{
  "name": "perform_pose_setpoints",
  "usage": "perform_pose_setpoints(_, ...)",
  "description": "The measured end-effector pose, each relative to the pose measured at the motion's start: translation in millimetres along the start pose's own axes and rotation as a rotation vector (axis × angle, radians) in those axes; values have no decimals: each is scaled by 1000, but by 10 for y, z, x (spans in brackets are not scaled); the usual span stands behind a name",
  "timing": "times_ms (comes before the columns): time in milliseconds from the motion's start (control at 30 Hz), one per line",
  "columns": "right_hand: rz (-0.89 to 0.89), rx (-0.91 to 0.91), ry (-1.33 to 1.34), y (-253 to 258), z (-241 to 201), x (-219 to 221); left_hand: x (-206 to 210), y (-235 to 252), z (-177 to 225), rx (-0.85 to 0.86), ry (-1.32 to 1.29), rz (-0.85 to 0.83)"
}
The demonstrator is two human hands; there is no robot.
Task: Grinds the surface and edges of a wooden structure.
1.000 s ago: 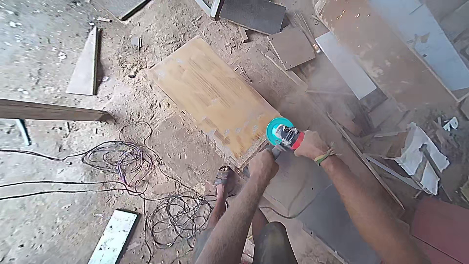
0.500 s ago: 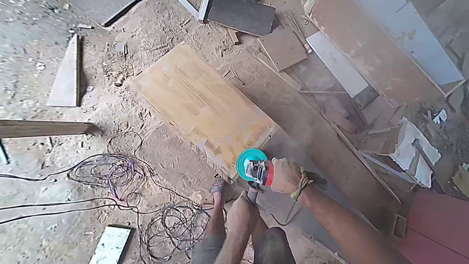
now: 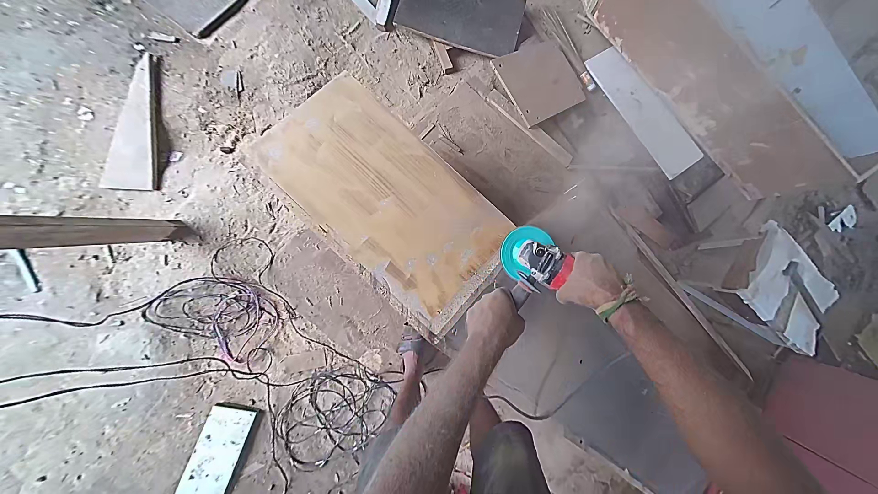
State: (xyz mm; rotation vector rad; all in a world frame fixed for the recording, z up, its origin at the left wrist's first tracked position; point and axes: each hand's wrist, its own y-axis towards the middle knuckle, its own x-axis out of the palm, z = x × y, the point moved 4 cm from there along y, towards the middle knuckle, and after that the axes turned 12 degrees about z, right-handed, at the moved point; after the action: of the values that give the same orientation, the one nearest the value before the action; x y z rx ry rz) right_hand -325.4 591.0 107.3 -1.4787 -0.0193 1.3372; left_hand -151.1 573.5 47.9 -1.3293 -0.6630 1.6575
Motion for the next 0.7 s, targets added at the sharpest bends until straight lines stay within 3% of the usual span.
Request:
perform_pose_setpoints(367, 86, 149, 87, 69, 82, -73, -306, 131, 198, 112, 58, 59)
perform_pose_setpoints(500, 78, 37, 87, -161, -137, 250, -48, -97, -286, 30, 2, 76)
perform_pose_setpoints(700, -134, -271, -45, -803, -685, 800, 681, -753, -1216, -261, -74, 70)
